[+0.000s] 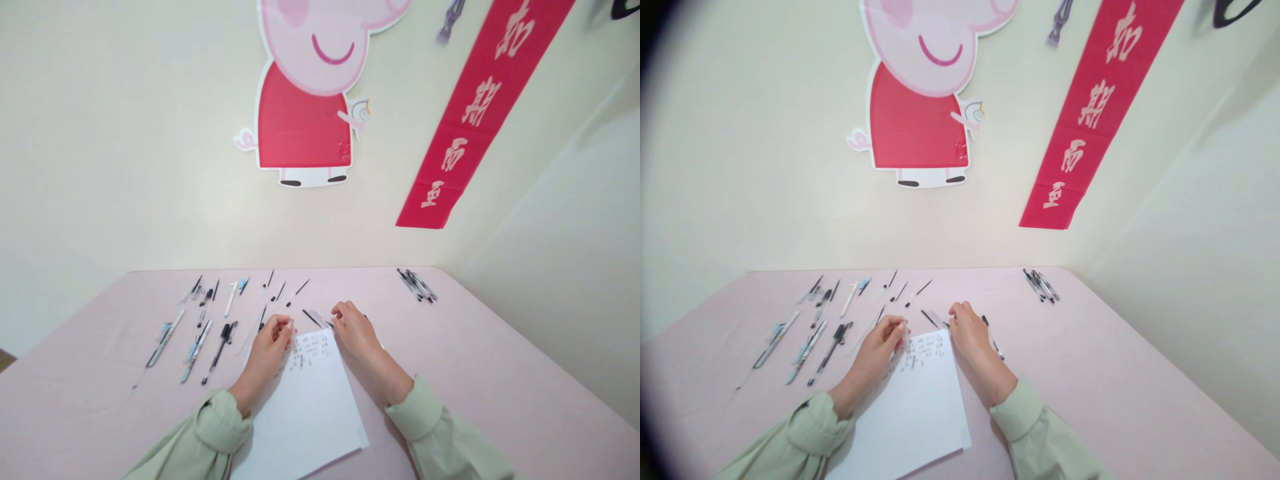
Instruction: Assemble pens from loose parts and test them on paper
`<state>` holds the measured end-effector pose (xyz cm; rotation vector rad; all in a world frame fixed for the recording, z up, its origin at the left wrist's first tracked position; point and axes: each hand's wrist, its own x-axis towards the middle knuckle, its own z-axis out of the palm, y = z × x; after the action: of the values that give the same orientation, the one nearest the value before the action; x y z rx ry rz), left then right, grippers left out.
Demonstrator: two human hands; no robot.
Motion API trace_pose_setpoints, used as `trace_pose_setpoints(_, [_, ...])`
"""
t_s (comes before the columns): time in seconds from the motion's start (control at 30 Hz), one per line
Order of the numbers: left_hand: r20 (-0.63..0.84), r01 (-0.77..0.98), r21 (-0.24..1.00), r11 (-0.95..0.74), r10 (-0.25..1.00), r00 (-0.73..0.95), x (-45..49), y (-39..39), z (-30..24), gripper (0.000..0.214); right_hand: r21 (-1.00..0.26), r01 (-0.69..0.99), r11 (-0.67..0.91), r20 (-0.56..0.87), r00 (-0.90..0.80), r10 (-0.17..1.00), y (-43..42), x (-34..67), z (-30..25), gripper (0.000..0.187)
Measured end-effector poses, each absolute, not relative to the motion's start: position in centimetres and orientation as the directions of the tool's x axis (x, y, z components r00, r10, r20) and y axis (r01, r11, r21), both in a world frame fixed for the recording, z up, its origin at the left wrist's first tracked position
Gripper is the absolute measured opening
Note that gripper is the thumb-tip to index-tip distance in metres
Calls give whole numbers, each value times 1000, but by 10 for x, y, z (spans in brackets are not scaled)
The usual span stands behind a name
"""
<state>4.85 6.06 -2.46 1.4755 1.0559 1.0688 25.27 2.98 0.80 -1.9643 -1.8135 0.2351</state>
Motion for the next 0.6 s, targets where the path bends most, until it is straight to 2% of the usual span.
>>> trace_pose_setpoints(0.37, [69,21,997,-75,980,188,50,62,-21,20,-420,906,-50,113,107,988,26,238,19,17])
trace_pose_setpoints(0.5, [62,-29,998,-57,981,183,50,62,-23,19,-426,905,-11,-122,-45,991,7,223,31,3])
trace_pose_setpoints(0.6, [66,-59,997,-55,980,190,49,64,-29,19,-355,935,18,-189,-90,978,-1,211,26,10])
